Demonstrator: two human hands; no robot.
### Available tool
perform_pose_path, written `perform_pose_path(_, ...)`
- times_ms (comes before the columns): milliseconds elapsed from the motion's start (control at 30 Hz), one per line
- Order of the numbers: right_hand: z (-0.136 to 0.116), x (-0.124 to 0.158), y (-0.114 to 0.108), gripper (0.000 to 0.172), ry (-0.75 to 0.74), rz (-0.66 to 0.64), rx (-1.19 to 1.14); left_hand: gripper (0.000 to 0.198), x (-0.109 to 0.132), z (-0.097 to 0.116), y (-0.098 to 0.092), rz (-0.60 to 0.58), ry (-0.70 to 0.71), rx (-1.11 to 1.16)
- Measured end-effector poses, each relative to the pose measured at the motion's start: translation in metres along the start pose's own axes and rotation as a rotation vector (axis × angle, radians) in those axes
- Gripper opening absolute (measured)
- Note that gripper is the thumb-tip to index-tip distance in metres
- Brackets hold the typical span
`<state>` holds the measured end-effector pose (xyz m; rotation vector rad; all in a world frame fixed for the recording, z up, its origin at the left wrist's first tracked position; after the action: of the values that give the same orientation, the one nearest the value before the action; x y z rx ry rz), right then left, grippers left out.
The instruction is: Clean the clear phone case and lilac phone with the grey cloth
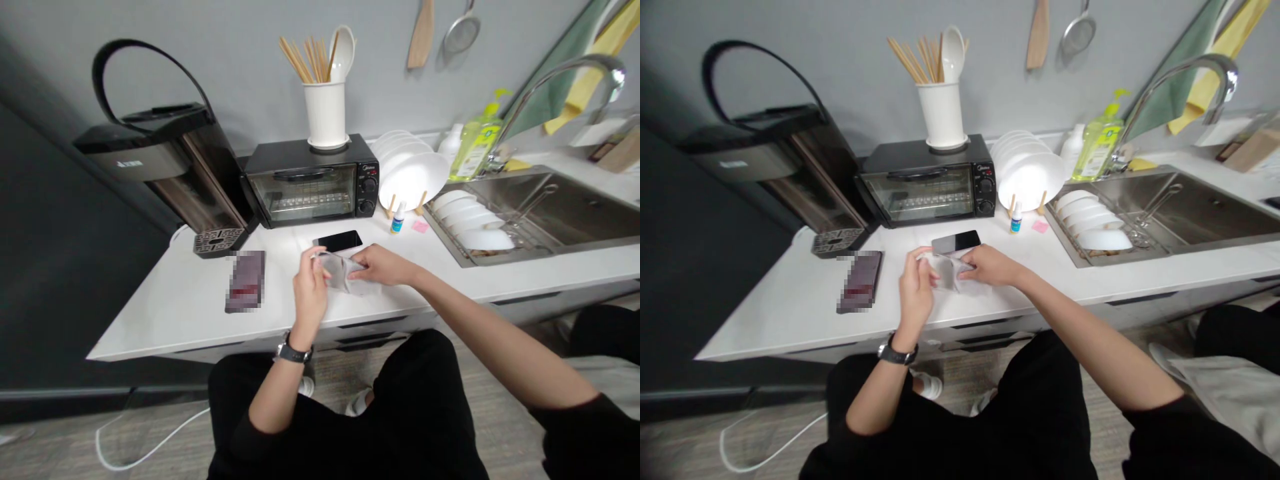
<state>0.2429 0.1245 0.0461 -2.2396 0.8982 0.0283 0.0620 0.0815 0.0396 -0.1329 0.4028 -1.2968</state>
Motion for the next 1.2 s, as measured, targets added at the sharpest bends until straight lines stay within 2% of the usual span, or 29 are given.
perform_pose_path(100, -0.004, 0.001, -0.002, 0.043, -0.012, 0.058, -0.059, 0.031, 0.001, 0.008, 0.002, -0.067, 0.063, -0.077)
perform_pose_path(200, -0.006, 0.003, -0.003, 0.049, 0.016, 0.034, -0.013, 0.032, -0.002, 0.01, -0.009, 0.044, 0.06, -0.033)
perform_pose_path(267, -0.01, 0.002, -0.004, 0.047, -0.004, 0.029, 0.03, 0.033, 0.0, 0.01, -0.009, 0.101, 0.046, 0.01)
perform_pose_path(400, -0.017, -0.001, -0.006, 0.043, -0.059, 0.077, 0.05, 0.03, 0.008, 0.015, 0.009, -0.046, 0.114, -0.086)
perform_pose_path(433, -0.017, 0.0, -0.006, 0.044, -0.048, 0.07, 0.047, 0.03, 0.008, 0.015, 0.008, -0.038, 0.111, -0.1)
perform_pose_path(567, -0.014, 0.005, -0.006, 0.043, -0.013, 0.025, 0.062, 0.031, 0.007, 0.018, -0.008, 0.133, 0.089, -0.055)
perform_pose_path(700, -0.019, 0.004, -0.009, 0.036, -0.039, 0.066, 0.047, 0.029, 0.006, 0.03, 0.0, -0.021, 0.204, -0.137)
perform_pose_path(833, -0.02, 0.003, -0.011, 0.041, -0.013, 0.102, 0.036, 0.029, 0.001, 0.032, -0.012, 0.171, 0.189, -0.126)
perform_pose_path(867, -0.021, 0.002, -0.012, 0.042, -0.018, 0.112, 0.052, 0.03, 0.002, 0.032, -0.01, 0.168, 0.194, -0.119)
perform_pose_path(1000, -0.024, 0.002, -0.013, 0.044, -0.05, 0.151, 0.058, 0.028, 0.006, 0.034, 0.001, 0.011, 0.274, -0.152)
perform_pose_path(1133, -0.025, 0.005, -0.012, 0.039, -0.028, 0.103, 0.098, 0.028, 0.006, 0.028, -0.012, 0.191, 0.204, -0.078)
perform_pose_path(1200, -0.027, 0.005, -0.012, 0.034, -0.033, 0.126, 0.138, 0.029, 0.009, 0.028, -0.005, 0.124, 0.235, -0.07)
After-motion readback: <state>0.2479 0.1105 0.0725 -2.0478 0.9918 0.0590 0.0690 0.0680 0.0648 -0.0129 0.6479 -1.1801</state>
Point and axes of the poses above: each hand's wrist, its own x-axis away from the middle knuckle, its own y-axis out of the palm, z = x × y, the point moved 6 cm from there along -x, towards the middle knuckle, and after that the axes turned 15 degrees about -y, right-handed, at the moved point
